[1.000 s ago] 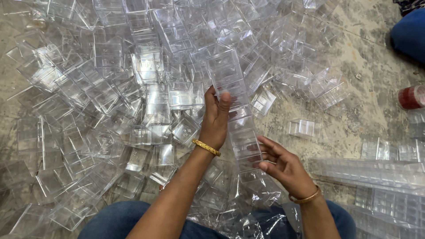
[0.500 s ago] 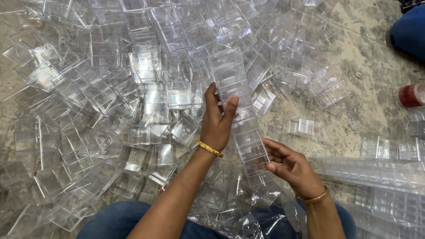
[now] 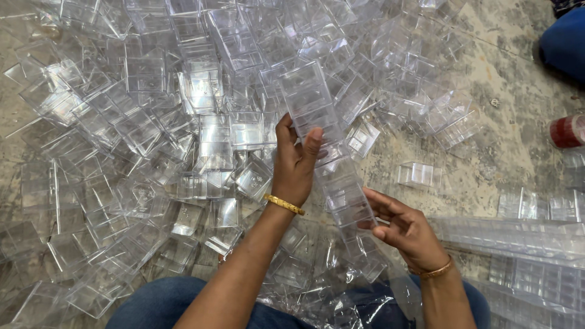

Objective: The person sits on the floor and repeatedly picks up small clear plastic containers, snaps them together into a longer stack, and places the assembled stack aside. The person handles the containers one at a time from a large pile on the floor.

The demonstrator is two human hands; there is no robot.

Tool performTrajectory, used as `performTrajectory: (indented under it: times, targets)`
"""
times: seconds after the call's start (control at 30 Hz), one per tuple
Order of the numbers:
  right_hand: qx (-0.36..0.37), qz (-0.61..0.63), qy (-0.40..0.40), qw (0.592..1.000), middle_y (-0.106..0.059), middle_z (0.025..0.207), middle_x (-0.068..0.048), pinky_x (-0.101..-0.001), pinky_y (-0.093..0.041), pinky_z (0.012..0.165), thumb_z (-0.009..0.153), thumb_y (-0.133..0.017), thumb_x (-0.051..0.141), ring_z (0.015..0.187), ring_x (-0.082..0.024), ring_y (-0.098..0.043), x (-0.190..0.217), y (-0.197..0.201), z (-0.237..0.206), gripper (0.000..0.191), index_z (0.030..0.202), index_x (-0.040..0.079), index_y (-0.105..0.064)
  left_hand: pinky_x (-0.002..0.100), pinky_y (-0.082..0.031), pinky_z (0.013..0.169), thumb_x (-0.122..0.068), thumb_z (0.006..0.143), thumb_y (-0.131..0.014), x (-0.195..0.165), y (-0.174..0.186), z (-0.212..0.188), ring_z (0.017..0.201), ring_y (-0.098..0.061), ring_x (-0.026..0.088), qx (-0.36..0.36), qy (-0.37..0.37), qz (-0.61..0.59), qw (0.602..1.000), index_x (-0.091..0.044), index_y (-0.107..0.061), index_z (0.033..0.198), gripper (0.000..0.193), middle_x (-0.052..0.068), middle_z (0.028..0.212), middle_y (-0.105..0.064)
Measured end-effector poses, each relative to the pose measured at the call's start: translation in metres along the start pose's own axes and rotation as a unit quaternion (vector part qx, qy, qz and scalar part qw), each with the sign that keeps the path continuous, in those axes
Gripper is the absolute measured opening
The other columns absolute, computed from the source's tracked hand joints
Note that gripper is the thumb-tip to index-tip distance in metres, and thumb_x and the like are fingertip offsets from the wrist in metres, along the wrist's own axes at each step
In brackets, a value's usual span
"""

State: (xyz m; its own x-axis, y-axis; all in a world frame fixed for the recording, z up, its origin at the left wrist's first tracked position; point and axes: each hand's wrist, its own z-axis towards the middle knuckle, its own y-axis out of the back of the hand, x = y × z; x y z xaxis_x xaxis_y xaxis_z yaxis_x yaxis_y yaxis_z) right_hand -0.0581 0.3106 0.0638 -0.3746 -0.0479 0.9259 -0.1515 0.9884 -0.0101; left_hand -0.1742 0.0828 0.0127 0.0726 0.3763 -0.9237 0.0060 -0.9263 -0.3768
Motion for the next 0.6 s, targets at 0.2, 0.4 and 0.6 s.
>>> performTrajectory:
  times: [0.2, 0.4, 0.6]
  targets:
    - [0.006, 0.036, 0.069, 0.997, -0.061, 0.142, -0.019, -0.0468, -0.05, 0.113, 0.079, -0.082, 0.016, 0.134, -0.029, -0.057, -0.003, -0.003, 0.003, 0.073, 0.144, -0.002, -0.054, 0.044, -0.061, 0.092, -0.064, 0.086, -0.057, -0.002, -0.001, -0.001, 0.113, -0.072, 0.036, 0.038, 0.122, -0.062, 0.99, -0.003, -0.028, 0.151, 0.093, 0.028, 0.129, -0.063]
    - [-0.1, 0.055, 0.051, 0.992, -0.065, 0.132, -0.019, -0.046, -0.053, 0.108, 0.079, -0.078, 0.005, 0.125, -0.029, -0.061, -0.018, -0.021, 0.014, 0.069, 0.143, -0.002, -0.053, 0.055, -0.056, 0.093, -0.074, 0.078, -0.06, -0.014, -0.001, -0.001, 0.128, -0.059, 0.04, 0.134, 0.196, -0.034, 0.971, -0.024, -0.008, 0.161, 0.111, 0.02, 0.147, -0.052]
    - [-0.084, 0.052, 0.08, 0.992, -0.058, 0.141, -0.017, -0.0442, -0.052, 0.11, 0.082, -0.077, 0.009, 0.131, -0.026, -0.059, -0.011, -0.017, 0.023, 0.081, 0.153, 0.001, -0.039, 0.059, -0.061, 0.09, -0.047, 0.07, -0.08, -0.027, 0.001, -0.006, 0.13, -0.059, 0.044, 0.257, 0.189, 0.05, 0.946, -0.032, 0.019, 0.159, 0.134, 0.028, 0.145, -0.049]
